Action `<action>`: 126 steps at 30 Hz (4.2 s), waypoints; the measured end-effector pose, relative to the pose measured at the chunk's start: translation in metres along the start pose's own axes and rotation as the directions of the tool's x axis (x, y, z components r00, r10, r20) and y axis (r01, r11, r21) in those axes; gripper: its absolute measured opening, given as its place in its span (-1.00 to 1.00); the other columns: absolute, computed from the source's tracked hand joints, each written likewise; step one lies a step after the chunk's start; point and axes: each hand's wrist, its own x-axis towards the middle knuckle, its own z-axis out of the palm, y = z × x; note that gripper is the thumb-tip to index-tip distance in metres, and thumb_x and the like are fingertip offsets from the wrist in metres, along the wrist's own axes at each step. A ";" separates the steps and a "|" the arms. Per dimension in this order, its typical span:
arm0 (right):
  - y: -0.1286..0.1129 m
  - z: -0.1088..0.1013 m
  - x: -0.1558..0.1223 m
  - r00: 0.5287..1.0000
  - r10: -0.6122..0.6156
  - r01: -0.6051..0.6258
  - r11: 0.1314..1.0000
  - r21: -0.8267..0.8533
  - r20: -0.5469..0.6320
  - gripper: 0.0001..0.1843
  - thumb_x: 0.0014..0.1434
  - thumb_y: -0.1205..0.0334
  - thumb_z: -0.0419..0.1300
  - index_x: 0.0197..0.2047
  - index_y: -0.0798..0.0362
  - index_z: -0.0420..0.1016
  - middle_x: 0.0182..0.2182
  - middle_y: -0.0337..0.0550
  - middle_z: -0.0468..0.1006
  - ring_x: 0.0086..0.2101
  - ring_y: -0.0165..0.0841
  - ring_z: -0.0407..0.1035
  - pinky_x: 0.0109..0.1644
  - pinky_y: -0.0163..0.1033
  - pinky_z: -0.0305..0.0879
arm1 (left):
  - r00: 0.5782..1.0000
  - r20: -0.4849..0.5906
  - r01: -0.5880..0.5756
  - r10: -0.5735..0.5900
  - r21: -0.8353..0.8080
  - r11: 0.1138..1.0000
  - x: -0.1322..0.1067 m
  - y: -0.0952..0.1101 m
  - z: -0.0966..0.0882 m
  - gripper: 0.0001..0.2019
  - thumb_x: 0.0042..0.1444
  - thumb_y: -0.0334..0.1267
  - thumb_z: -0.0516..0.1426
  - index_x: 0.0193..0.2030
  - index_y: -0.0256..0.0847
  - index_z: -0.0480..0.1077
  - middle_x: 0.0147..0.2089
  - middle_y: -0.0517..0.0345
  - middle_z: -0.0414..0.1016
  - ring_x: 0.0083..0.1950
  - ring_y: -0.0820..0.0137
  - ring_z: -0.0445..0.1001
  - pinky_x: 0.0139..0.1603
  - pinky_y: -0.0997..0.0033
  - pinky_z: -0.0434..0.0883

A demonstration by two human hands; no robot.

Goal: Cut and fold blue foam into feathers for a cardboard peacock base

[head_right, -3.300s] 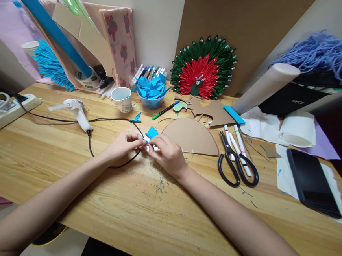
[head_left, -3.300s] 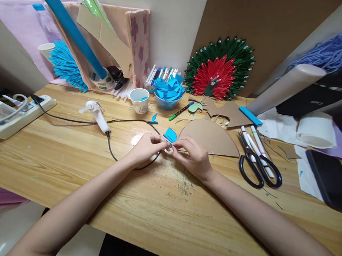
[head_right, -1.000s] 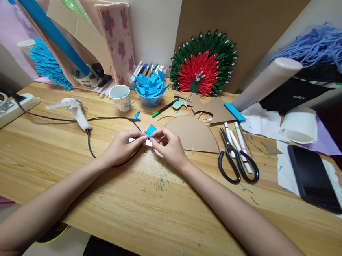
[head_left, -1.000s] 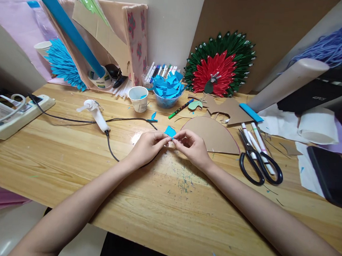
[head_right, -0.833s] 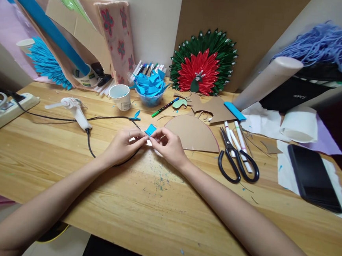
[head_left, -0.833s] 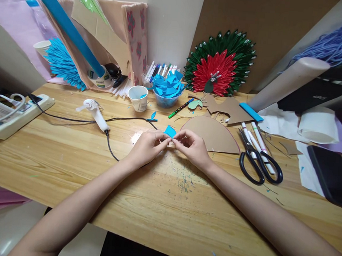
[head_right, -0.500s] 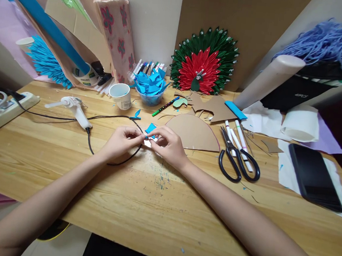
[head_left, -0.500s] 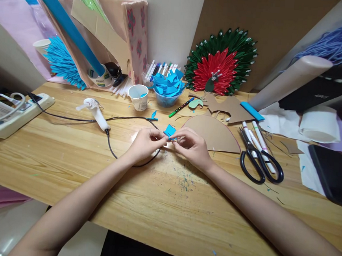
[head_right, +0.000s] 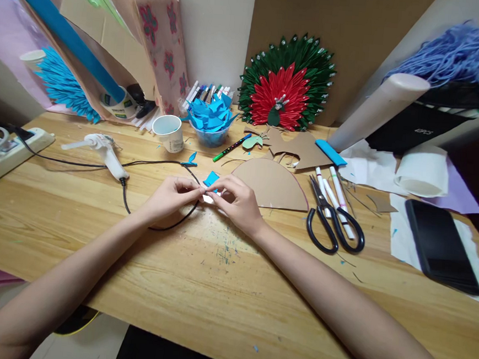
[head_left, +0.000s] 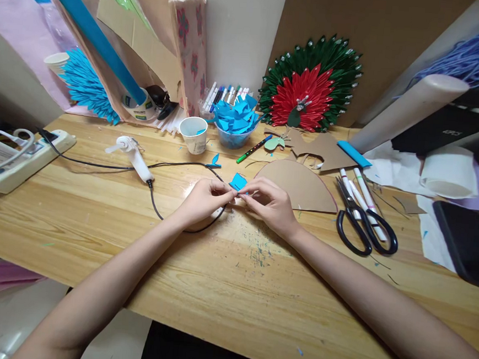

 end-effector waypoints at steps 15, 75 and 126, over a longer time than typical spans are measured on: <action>0.001 0.000 0.001 0.999 0.012 -0.009 0.997 -0.079 0.038 -0.95 0.15 0.30 0.15 -0.31 0.06 0.43 -0.33 -0.19 0.43 -0.40 -0.45 0.32 -0.37 -0.32 0.27 | 0.999 0.002 -0.051 0.051 0.113 0.992 -0.002 -0.001 0.002 -0.75 0.08 -0.15 0.11 -0.33 -0.28 0.55 -0.39 0.10 0.56 -0.38 0.43 0.43 -0.37 0.50 0.31; -0.007 0.008 -0.002 0.975 0.201 -0.206 0.978 0.045 0.090 -0.74 0.24 0.06 0.00 -0.32 0.05 0.37 -0.44 -0.22 0.40 -0.46 -0.40 0.35 -0.36 -0.31 0.27 | 0.988 -0.102 -0.093 0.113 0.176 0.980 -0.004 0.007 -0.006 -0.81 0.07 -0.20 0.09 -0.41 -0.28 0.42 -0.40 0.13 0.47 -0.34 0.42 0.40 -0.33 0.48 0.32; 0.023 -0.232 -0.125 0.582 0.091 -0.788 0.307 -0.533 -0.808 -0.39 0.05 0.13 0.17 0.09 0.30 0.15 0.02 0.35 0.26 0.07 0.07 0.13 0.12 0.11 0.06 | 0.975 0.217 0.019 -0.052 0.156 0.988 0.010 0.029 0.047 -0.70 0.01 0.00 0.12 -0.41 -0.24 0.41 -0.41 0.13 0.45 -0.35 0.36 0.36 -0.33 0.44 0.25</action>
